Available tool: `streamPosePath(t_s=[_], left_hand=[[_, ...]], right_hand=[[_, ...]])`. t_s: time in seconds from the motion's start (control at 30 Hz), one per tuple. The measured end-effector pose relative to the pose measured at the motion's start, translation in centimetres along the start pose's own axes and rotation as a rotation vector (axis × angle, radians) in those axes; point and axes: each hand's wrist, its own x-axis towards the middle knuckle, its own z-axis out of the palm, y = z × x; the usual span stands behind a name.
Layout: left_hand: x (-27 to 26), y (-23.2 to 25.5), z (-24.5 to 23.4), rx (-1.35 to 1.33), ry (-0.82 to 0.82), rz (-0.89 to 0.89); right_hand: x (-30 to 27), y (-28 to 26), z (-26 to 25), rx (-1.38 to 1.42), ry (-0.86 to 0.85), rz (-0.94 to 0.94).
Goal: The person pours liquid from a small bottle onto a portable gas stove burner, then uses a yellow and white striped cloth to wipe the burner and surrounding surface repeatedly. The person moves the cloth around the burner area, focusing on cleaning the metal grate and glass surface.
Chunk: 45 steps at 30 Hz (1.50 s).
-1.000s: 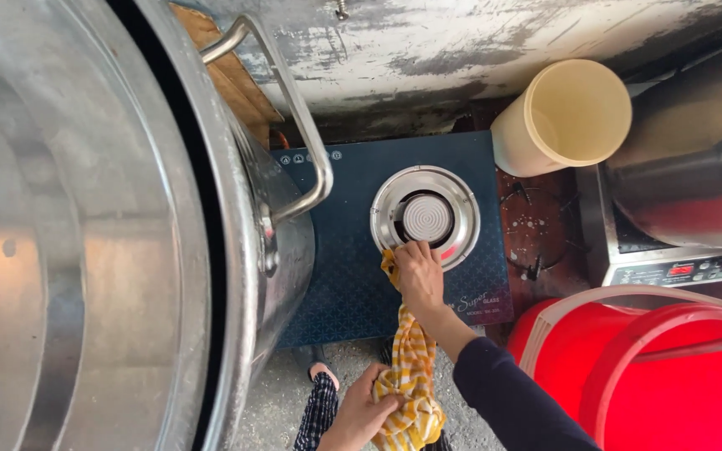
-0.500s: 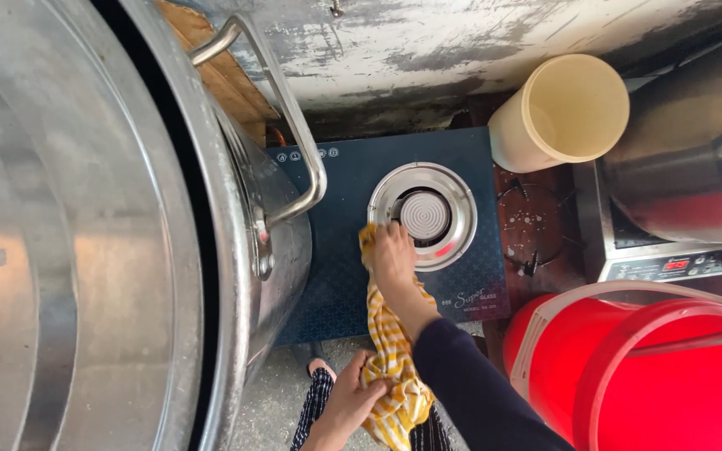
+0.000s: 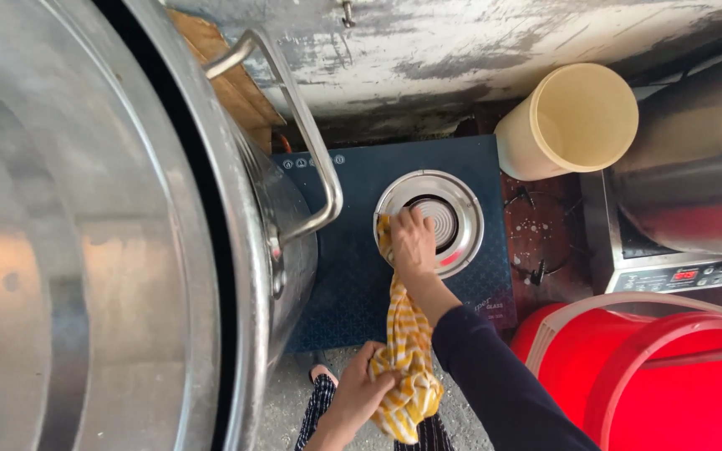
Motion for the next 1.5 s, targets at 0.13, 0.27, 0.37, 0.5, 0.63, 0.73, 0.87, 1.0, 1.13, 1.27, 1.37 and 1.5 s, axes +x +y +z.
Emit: streamPosePath(t_s=[0.13,0.27,0.37,0.5,0.63,0.73,0.87,1.0,1.13,1.27,1.37,1.5], left_hand=[[0.1,-1.9,0.0,-0.046,-0.055,0.007],[2.4,-4.1,-0.1,0.087,-0.028,0.116],[4.2,-4.1,-0.7,0.096,0.000,0.197],[2.0,1.0,-0.7,0.028,0.041,0.091],[2.3,2.8,-1.3,-0.061,0.069,0.078],[2.5,2.7,-1.5,-0.256,0.096,0.033],[3.3,2.0,-1.2,-0.298,0.148,-0.033],[3.0,4.4,0.0,-0.257,0.131,0.020],[2.6,7.9,1.0,-0.182,0.131,0.068],[3.1,10.1,1.1,-0.170,0.201,0.187],[3.5,10.6,1.3,-0.172,0.221,0.274],[4.5,9.8,1.9,-0.161,0.187,0.323]], right_hand=[[-2.0,0.0,-0.4,0.036,0.026,-0.066],[-0.8,0.4,0.7,0.055,0.031,-0.085],[2.9,0.9,1.7,0.083,0.152,-0.036],[7.3,5.3,4.6,0.008,0.154,0.151],[6.5,5.0,5.1,0.090,0.337,0.302],[4.7,1.8,5.8,-0.012,0.289,0.164],[5.2,2.5,4.5,0.334,0.150,0.016],[7.1,6.5,2.8,0.271,0.080,0.079],[7.3,10.3,4.2,0.326,-0.159,0.357],[4.7,12.9,4.2,0.451,-0.042,0.585],[0.8,13.3,2.5,0.478,-0.062,0.702],[-3.0,12.8,2.2,0.541,-0.062,0.781]])
